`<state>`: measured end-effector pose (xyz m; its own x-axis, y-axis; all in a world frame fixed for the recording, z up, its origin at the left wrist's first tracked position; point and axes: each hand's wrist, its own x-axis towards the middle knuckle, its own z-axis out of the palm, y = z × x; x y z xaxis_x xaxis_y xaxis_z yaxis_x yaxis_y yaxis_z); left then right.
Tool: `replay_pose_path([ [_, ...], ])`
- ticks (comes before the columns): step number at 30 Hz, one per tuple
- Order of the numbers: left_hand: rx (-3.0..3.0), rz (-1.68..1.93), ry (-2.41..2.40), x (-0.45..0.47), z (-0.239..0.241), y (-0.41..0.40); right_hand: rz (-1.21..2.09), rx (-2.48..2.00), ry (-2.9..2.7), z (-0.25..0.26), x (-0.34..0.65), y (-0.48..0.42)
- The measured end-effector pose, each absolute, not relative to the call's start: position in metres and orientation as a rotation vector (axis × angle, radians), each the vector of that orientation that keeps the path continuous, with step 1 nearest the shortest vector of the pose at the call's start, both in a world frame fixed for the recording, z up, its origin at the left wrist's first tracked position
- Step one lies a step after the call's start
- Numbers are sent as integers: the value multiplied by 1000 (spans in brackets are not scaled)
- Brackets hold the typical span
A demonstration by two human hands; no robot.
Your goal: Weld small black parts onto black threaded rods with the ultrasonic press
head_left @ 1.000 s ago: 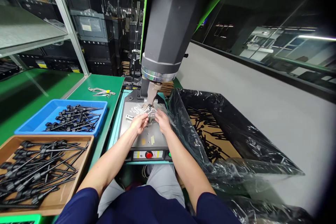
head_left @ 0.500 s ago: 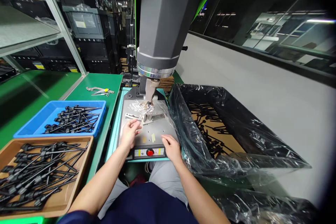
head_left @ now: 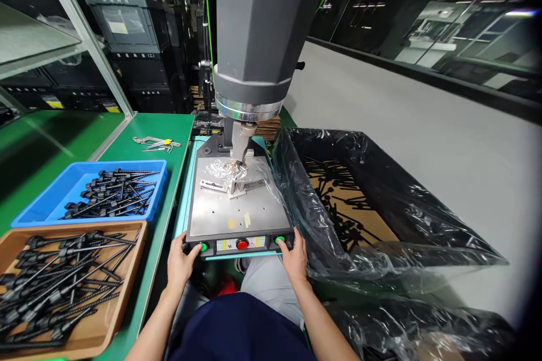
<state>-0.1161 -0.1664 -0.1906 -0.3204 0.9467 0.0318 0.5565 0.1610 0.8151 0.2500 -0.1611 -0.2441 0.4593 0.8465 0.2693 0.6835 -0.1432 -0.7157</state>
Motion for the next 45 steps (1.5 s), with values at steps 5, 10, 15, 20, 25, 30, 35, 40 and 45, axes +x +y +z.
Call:
replay_pose_path([
  [5,1397,1068,1948,-117,-191,-167,198,-1862,-1290,-247,248,-162],
  [10,1371,1056,1885,-119,-183,-168,282,-1840,-1324,-249,251,-167],
  [15,1364,1085,1876,-115,-180,-170,287,-1821,-1307,-251,251,-168],
  [20,1319,1074,1880,-115,-182,-170,306,-1813,-1275,-250,252,-167],
  [25,1401,1301,1931,-102,-149,-161,238,-1785,-1215,-227,246,-165],
  [30,1172,1457,1503,-72,-100,-115,152,-1567,-1286,-179,207,-156],
  [35,897,1488,1223,-45,-70,-56,616,-1343,-1417,-151,159,-124],
  [40,680,1427,1162,-27,-47,-22,809,-1286,-1467,-139,135,-72],
  [45,652,1414,1129,-17,-38,-7,670,-1378,-1551,-127,127,-28],
])
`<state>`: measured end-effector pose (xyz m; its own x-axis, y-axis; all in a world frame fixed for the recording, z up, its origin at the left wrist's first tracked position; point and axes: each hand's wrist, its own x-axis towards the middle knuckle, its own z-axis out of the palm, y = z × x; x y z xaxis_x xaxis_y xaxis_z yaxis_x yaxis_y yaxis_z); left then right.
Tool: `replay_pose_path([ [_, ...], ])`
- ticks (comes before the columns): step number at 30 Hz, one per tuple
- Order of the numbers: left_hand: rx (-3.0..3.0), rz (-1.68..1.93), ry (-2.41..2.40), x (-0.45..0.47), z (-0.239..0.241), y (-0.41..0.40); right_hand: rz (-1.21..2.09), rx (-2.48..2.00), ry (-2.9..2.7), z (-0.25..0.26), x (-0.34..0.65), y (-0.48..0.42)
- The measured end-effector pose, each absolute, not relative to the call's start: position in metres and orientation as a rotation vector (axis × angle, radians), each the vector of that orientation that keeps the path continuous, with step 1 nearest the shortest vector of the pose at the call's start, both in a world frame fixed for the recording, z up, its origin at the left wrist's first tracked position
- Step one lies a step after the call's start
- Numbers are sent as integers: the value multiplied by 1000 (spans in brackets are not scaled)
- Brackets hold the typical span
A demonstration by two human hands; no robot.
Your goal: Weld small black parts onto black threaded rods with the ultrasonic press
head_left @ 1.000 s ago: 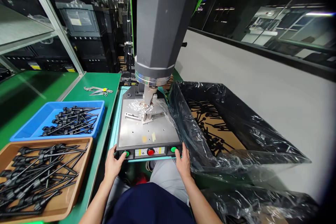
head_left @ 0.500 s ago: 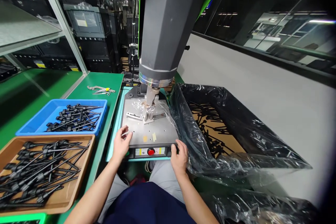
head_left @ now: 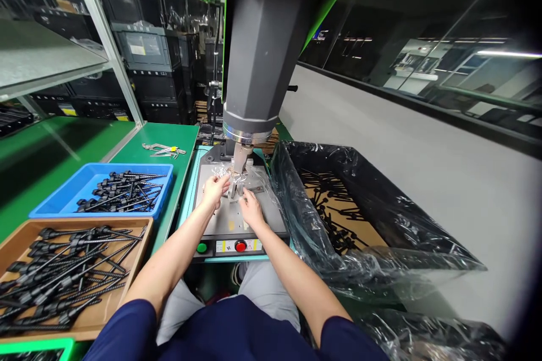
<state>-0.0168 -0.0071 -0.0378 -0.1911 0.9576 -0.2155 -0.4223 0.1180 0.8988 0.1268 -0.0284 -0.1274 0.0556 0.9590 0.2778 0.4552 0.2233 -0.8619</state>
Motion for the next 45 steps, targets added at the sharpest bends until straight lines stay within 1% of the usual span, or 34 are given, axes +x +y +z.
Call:
replay_pose_path([
  [6,644,1430,1092,-11,-36,-2,416,-1409,-1543,-117,131,-5],
  [10,627,1442,1066,-10,-31,0,337,-1344,-1608,-95,133,13],
  [13,606,1459,1048,-11,-27,3,338,-1272,-1704,-74,131,29],
  [17,562,1476,1040,-11,-22,9,411,-1287,-1736,-51,128,45],
  [23,497,1516,1024,-10,-20,11,425,-1257,-1678,-39,135,30],
  [26,485,1522,1042,-13,-27,10,507,-1235,-1636,-46,140,-4],
  [31,483,1503,1119,-20,-50,-2,810,-1135,-1597,-54,141,-74],
  [34,498,1562,1191,-25,-65,-27,852,-1032,-1599,-48,136,-97],
  [36,668,1595,1225,-28,-74,-52,884,-980,-1572,-45,133,-101],
  [38,982,1466,1201,-31,-80,-81,987,-927,-1480,-44,130,-99],
  [40,1229,1205,1109,-35,-82,-107,1113,-882,-1328,-44,127,-94],
  [42,1292,1044,1042,-38,-82,-126,1205,-863,-1166,-45,123,-89],
  [45,1214,1021,1035,-43,-81,-139,1279,-869,-1029,-45,116,-83],
])
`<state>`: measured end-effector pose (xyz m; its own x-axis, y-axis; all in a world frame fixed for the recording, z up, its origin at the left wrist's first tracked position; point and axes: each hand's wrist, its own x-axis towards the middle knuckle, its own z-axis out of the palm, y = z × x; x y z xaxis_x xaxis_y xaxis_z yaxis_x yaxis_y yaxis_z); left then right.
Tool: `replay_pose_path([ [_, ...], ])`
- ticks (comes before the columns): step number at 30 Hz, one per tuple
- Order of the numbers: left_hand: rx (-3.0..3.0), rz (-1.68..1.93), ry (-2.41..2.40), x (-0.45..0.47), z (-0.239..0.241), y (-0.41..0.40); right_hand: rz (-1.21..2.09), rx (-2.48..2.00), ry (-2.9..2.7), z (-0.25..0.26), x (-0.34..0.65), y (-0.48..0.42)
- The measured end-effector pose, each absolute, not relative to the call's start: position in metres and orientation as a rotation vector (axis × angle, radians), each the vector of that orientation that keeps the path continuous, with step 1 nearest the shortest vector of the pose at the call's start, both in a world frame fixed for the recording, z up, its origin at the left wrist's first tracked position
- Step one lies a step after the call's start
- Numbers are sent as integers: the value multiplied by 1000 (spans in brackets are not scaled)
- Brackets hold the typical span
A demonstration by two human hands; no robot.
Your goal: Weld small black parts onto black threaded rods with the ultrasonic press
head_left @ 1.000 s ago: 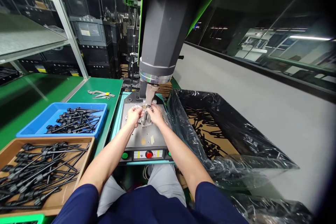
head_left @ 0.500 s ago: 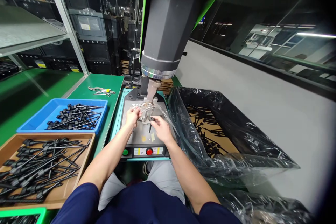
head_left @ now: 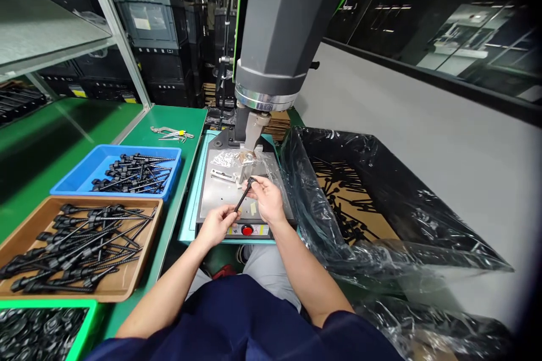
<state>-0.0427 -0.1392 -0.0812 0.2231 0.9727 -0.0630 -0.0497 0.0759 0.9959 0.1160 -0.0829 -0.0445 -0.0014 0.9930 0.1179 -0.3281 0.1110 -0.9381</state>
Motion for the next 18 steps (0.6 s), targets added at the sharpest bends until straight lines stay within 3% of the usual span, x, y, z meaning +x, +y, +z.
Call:
replay_pose_path([
  [5,925,1144,1059,-46,-80,-147,1404,-872,-1097,-45,106,-84],
  [14,272,2097,1320,-138,-58,-190,1304,-1030,-1131,-53,152,-97],
  [18,29,1990,1329,-146,-55,-207,1064,-1189,-1003,-55,212,-103],
])
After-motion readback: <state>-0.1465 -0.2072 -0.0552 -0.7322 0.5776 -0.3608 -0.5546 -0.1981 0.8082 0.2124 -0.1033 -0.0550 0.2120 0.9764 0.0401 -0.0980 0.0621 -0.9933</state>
